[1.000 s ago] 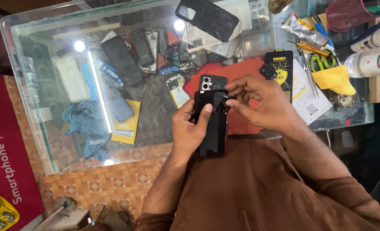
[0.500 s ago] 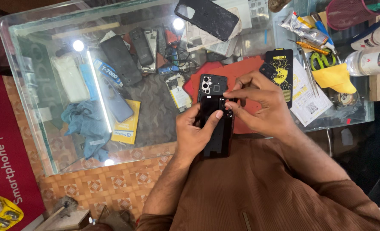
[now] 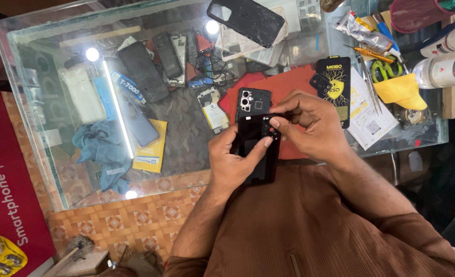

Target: The person removes a black phone case from a smartphone, then places a new case onto the device. They press along the edges to secure the case and inspect the fit. The person then removes the case again and handles the phone and case separately.

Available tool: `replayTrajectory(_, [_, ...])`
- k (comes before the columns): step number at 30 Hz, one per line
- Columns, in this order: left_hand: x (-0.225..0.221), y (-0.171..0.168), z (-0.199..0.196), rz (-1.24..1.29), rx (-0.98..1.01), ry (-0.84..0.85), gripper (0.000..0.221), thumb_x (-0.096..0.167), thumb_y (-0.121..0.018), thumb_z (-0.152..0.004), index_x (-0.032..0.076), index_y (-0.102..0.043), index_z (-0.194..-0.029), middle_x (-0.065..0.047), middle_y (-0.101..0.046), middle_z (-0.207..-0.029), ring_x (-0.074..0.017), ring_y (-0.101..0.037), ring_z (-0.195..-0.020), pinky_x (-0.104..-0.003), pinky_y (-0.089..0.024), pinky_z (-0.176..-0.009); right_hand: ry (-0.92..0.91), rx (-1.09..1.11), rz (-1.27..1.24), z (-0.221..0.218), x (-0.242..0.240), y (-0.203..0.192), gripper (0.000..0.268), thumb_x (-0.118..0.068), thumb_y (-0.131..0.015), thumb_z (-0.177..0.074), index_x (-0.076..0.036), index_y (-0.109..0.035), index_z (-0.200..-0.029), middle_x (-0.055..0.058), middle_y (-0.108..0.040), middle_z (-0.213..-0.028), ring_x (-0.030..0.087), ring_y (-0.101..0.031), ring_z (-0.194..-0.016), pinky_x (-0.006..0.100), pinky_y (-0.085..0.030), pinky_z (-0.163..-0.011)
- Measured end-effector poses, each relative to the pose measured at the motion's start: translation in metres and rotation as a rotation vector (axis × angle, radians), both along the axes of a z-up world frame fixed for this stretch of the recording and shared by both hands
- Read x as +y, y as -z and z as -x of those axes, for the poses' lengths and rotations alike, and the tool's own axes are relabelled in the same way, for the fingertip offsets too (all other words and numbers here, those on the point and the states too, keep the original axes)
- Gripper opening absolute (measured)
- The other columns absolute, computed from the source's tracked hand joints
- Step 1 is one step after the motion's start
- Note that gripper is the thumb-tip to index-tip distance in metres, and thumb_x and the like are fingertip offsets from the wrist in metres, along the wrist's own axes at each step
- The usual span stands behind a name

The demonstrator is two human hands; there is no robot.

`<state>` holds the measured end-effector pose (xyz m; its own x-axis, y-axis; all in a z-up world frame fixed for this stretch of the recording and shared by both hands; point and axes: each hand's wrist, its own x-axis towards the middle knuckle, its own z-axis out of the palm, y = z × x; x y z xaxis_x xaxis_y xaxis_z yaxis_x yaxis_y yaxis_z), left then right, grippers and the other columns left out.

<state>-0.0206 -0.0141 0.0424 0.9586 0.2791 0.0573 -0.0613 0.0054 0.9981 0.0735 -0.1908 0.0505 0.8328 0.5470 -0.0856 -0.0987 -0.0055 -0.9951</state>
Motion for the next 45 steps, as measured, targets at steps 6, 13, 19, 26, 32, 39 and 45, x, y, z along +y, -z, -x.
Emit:
replayTrajectory(6, [-0.001, 0.010, 0.000, 0.225, 0.034, -0.024, 0.028, 0.002, -0.079, -0.093, -0.003, -0.066, -0.117, -0.004, -0.073, -0.106, -0.0071, -0.068, -0.095, -0.023, -0.057, -0.084, -0.027, 0.135, -0.055, 0.007, 0.004, 0.001, 0.025, 0.003, -0.066, -0.096, 0.002, -0.061, -0.120, 0.003, -0.062, -0.108, 0.008, -0.065, -0.096, 0.022, -0.056, -0.082])
replayTrajectory(13, [-0.002, 0.023, -0.004, 0.177, -0.022, -0.081, 0.025, 0.002, -0.078, -0.096, -0.002, -0.067, -0.118, -0.004, -0.072, -0.107, -0.0074, -0.067, -0.096, -0.023, -0.057, -0.087, 0.028, 0.007, 0.020, 0.020, 0.007, 0.029, 0.013, 0.005, -0.067, -0.098, 0.003, -0.060, -0.108, 0.003, -0.061, -0.107, 0.009, -0.066, -0.099, 0.023, -0.056, -0.085])
replayTrajectory(19, [0.000, 0.027, -0.011, 0.350, 0.047, -0.092, 0.029, 0.005, -0.078, -0.094, -0.001, -0.066, -0.119, -0.005, -0.073, -0.109, -0.0092, -0.068, -0.098, -0.024, -0.057, -0.090, -0.185, 0.129, -0.128, 0.016, -0.001, 0.031, 0.038, -0.023, -0.059, -0.107, 0.001, -0.053, -0.135, 0.011, -0.060, -0.126, 0.017, -0.058, -0.118, 0.034, -0.048, -0.102])
replayTrajectory(26, [0.006, 0.032, -0.025, 0.186, 0.043, -0.083, 0.029, 0.009, -0.080, -0.095, -0.002, -0.068, -0.120, -0.007, -0.073, -0.107, -0.0101, -0.068, -0.096, -0.025, -0.057, -0.087, -0.370, 0.894, -0.623, 0.034, 0.001, 0.037, 0.071, -0.059, -0.043, -0.103, -0.014, -0.034, -0.156, 0.022, -0.055, -0.140, 0.039, -0.064, -0.120, 0.058, -0.053, -0.101])
replayTrajectory(32, [0.001, 0.039, -0.042, 0.274, 0.141, -0.004, 0.032, 0.012, -0.078, -0.093, -0.001, -0.064, -0.119, -0.005, -0.072, -0.104, -0.0085, -0.070, -0.090, -0.024, -0.060, -0.078, -0.314, 0.902, -0.667, 0.037, -0.011, 0.048, 0.071, -0.057, -0.038, -0.114, 0.003, -0.044, -0.152, 0.027, -0.059, -0.132, 0.039, -0.063, -0.122, 0.057, -0.054, -0.097])
replayTrajectory(39, [0.016, 0.038, -0.043, -0.637, 0.119, -0.128, 0.061, 0.049, -0.067, -0.096, -0.001, -0.059, -0.131, -0.019, -0.067, -0.115, -0.0338, -0.064, -0.107, -0.045, -0.051, -0.092, -0.158, 0.839, -0.699, 0.033, -0.033, 0.045, 0.075, -0.057, -0.043, -0.105, -0.001, -0.042, -0.154, 0.023, -0.057, -0.143, 0.034, -0.064, -0.118, 0.052, -0.056, -0.092])
replayTrajectory(45, [0.001, 0.046, -0.043, -1.164, 0.299, -0.010, 0.105, 0.069, -0.084, -0.065, -0.007, -0.056, -0.132, -0.028, -0.061, -0.120, -0.0468, -0.057, -0.113, -0.057, -0.047, -0.095, -0.007, 0.842, -0.823, 0.044, -0.047, 0.067, 0.072, -0.057, -0.043, -0.115, 0.007, -0.053, -0.147, 0.026, -0.069, -0.124, 0.037, -0.070, -0.106, 0.050, -0.057, -0.095])
